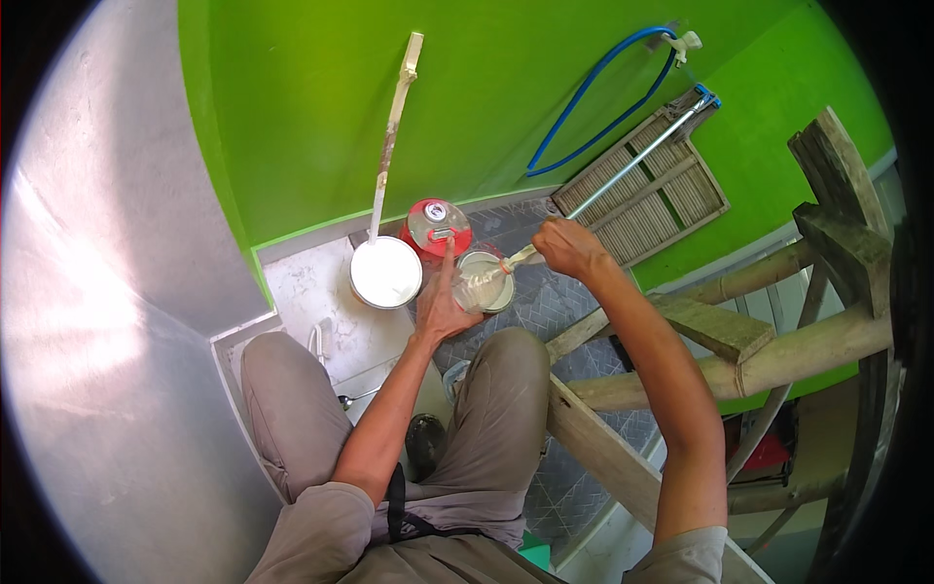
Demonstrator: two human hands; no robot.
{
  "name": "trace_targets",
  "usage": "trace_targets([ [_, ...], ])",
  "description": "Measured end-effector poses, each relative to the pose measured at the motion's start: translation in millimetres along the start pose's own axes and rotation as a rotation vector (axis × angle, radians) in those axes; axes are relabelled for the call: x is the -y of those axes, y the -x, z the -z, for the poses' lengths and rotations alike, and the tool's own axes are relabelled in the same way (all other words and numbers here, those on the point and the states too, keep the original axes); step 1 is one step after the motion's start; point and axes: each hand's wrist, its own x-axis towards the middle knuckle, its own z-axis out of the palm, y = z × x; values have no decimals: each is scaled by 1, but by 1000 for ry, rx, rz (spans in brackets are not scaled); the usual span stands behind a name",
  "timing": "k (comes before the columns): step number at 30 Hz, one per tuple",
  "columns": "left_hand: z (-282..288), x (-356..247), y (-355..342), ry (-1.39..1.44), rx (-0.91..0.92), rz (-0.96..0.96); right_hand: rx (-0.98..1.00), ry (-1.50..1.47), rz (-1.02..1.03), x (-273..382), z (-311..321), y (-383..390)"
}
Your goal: The person mixes white paint in a bucket using a thin stick, occasionally pouring a clear liquid from a plastic bottle into the paint and stirring it.
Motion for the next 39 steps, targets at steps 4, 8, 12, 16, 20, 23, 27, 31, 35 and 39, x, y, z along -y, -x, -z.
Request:
trace_targets([
  [4, 0, -3, -1, -35, -1, 7, 14, 13, 11, -2, -1, 0],
  [8, 0, -2, -2, -37, -2, 3, 7, 16, 34, -4, -3, 0],
  [12, 1, -1, -2, -38, 0, -1, 10, 19, 48, -2, -1, 0],
  [16, 2, -4, -1, -38, -3, 3, 30, 36, 32, 2, 1, -1],
  [20, 2, -4, 0, -35, 4, 14, 64, 62, 63, 7, 6, -3],
  [23, 2, -4, 0, -23, 13, 22, 56, 59, 75, 9, 9, -5],
  [27, 2, -3, 0, -11, 12, 14, 61, 93, 97, 11, 10, -7],
  [31, 0, -2, 0, -18, 4, -1, 74, 99, 95, 12, 10, -7],
  [35, 0, -1, -1, -32, 6, -6, 89, 119, 103, 13, 10, -7],
  [39, 0, 1, -1, -32, 19, 9, 123, 156, 94, 18, 14, -9],
])
